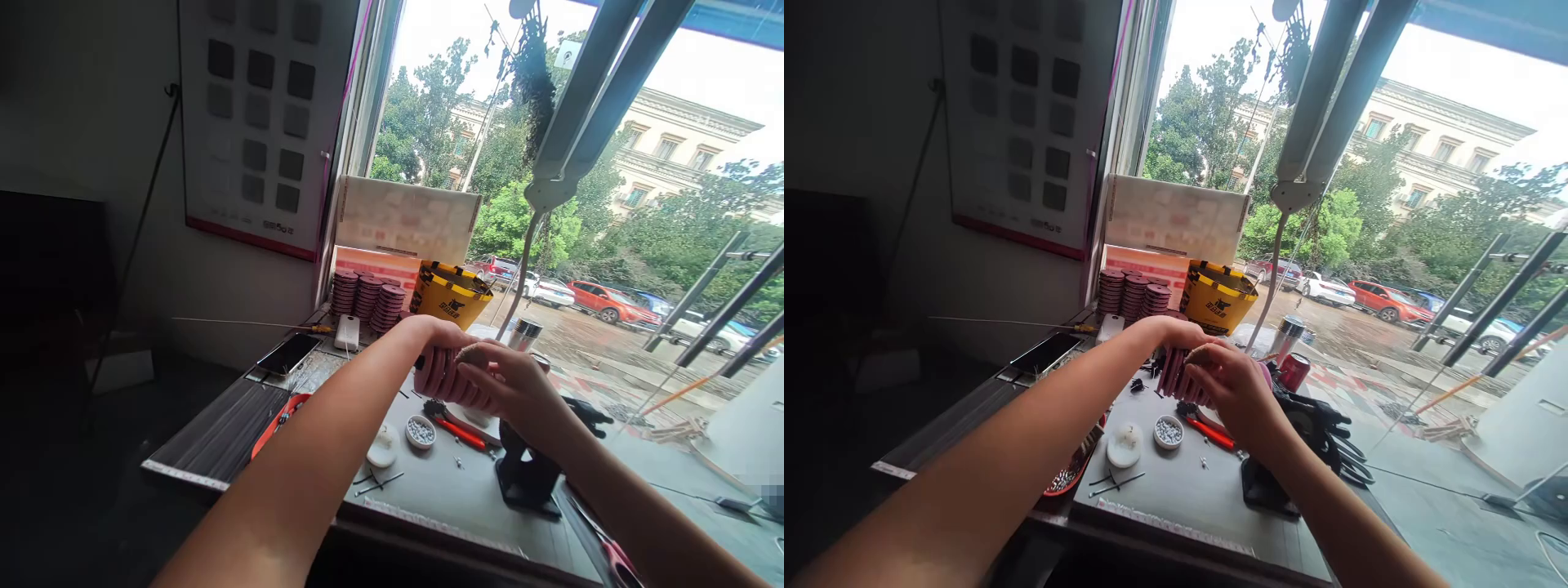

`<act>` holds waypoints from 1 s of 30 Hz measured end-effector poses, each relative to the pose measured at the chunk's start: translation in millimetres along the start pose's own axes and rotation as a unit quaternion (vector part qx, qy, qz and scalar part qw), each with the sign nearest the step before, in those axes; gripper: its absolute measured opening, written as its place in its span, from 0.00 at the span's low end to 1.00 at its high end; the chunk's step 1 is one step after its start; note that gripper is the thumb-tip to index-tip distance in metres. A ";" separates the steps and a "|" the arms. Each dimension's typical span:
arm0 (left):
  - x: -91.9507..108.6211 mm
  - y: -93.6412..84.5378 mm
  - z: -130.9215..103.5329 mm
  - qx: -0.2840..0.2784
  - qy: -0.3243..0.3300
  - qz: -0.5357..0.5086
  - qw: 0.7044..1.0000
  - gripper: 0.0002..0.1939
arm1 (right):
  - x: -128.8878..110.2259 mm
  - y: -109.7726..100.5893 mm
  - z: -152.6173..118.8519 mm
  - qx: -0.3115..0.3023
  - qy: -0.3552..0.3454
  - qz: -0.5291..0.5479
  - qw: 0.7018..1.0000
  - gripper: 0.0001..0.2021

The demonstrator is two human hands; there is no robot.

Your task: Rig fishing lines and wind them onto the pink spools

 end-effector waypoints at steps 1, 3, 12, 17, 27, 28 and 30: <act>3.9 -0.3 -2.9 0.005 0.012 0.038 0.999 0.23 | 0.5 1.3 0.0 -0.002 -0.003 0.003 1.000 0.08; 11.4 0.0 -9.8 0.018 0.036 0.114 0.993 0.20 | 1.7 4.2 -0.6 -0.008 -0.012 0.019 1.000 0.08; 13.8 6.8 -21.2 0.052 0.059 0.219 0.973 0.22 | 3.4 3.4 -2.2 -0.038 -0.049 0.006 0.998 0.07; 5.2 1.7 -5.6 0.008 0.032 0.170 0.985 0.28 | 8.4 6.7 3.3 -0.005 -0.051 -0.026 0.998 0.07; 6.7 1.8 -11.9 0.016 0.004 0.090 0.996 0.38 | 6.7 11.8 -1.0 0.024 -0.105 -0.123 0.987 0.09; 6.9 1.8 -12.4 0.015 0.001 0.084 0.996 0.37 | 7.5 12.7 -1.0 0.029 -0.110 -0.127 0.985 0.10; 6.8 1.5 -13.1 0.013 -0.004 0.073 0.997 0.37 | 9.4 14.5 -0.9 0.032 -0.122 -0.130 0.984 0.10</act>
Point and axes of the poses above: each hand's wrist, its own z-axis towards the middle knuckle, its own y-axis out of the palm, x = y × z, the point moved 1 cm from there along z, towards the middle knuckle, and after that the axes turned 9 degrees about y, right-handed, at the moved point
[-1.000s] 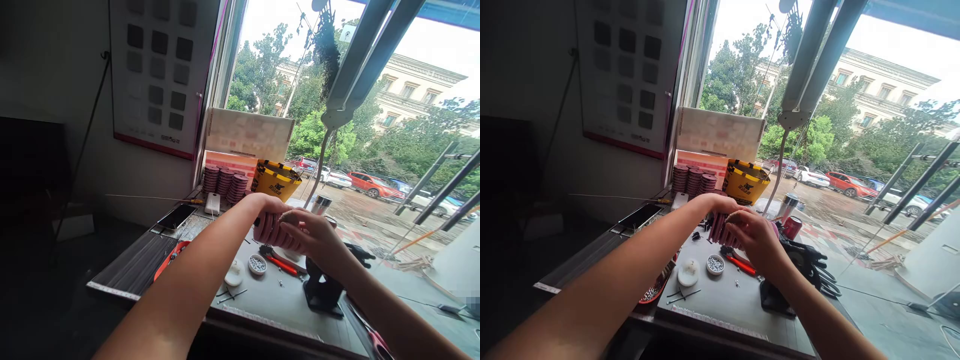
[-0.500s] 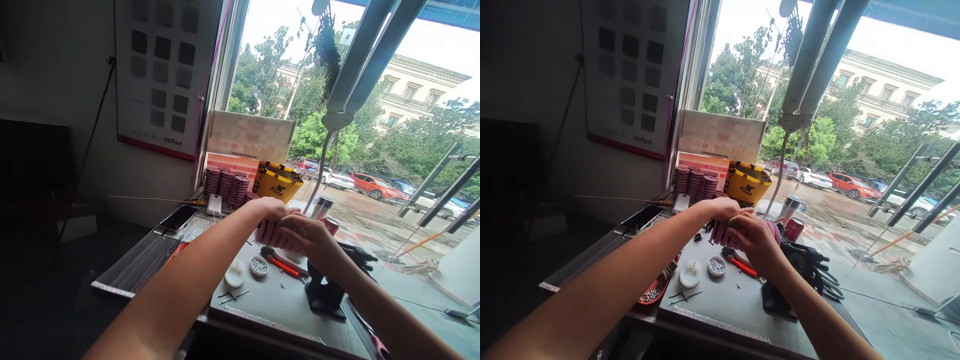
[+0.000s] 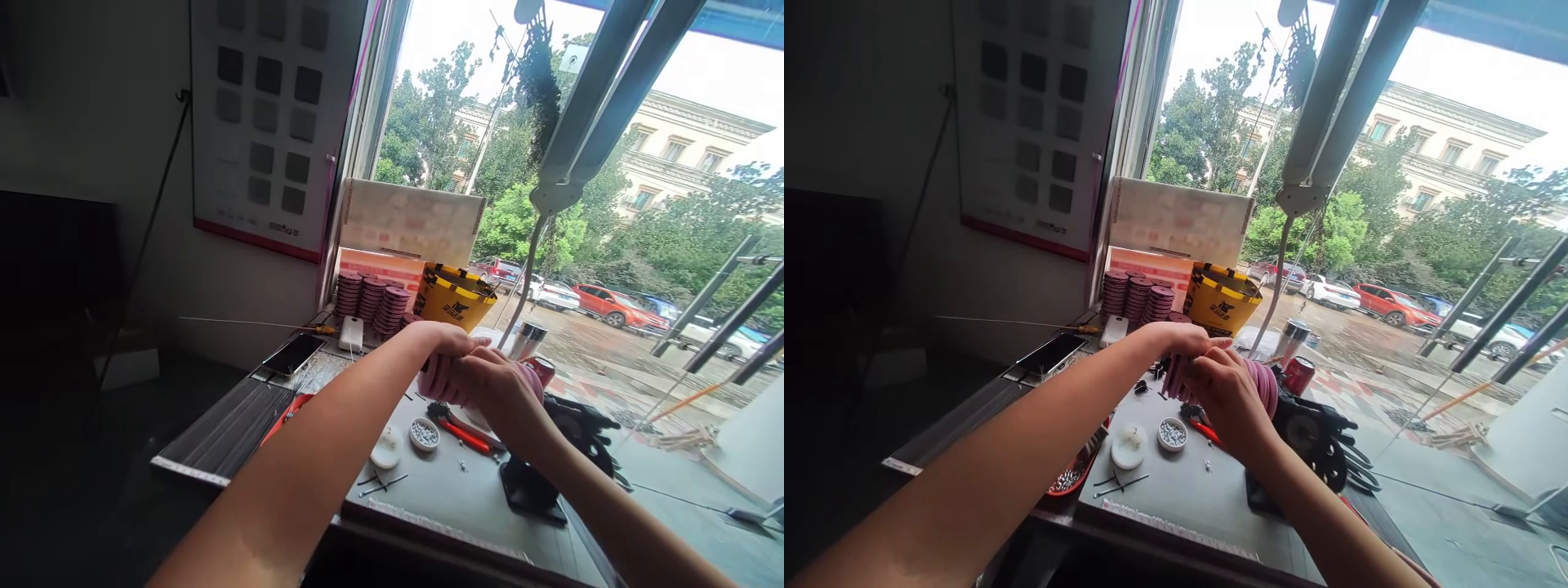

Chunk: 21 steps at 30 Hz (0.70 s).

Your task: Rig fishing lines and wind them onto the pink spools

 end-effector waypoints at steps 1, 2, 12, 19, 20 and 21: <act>-0.3 -0.2 -0.2 -0.001 -0.002 -0.006 1.000 0.37 | 0.6 0.8 -0.1 0.000 -0.004 -0.001 1.000 0.10; -0.6 -0.5 -0.4 -0.002 -0.002 -0.012 1.000 0.36 | 1.2 1.3 -0.2 -0.001 -0.007 -0.001 1.000 0.10; 0.8 0.0 -5.3 -0.021 -0.006 -0.075 0.997 0.38 | 1.3 0.4 1.5 -0.022 -0.001 -0.012 1.000 0.11; -5.9 -5.4 0.6 -0.025 -0.013 -0.099 0.995 0.42 | 2.3 -6.5 8.2 -0.075 -0.011 0.017 0.997 0.09; -6.4 -6.6 1.0 -0.023 -0.015 -0.100 0.995 0.42 | 2.5 -8.3 9.8 -0.090 -0.007 0.019 0.996 0.08; -6.5 -7.6 1.0 -0.021 -0.017 -0.101 0.995 0.43 | 2.5 -9.9 11.1 -0.103 -0.003 0.017 0.995 0.08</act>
Point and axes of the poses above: each hand's wrist, its own z-axis towards the middle knuckle, its own y-axis out of the palm, x = y × z, the point moved 1 cm from there along z, towards the middle knuckle, and after that the axes turned 9 degrees about y, right-handed, at the moved point
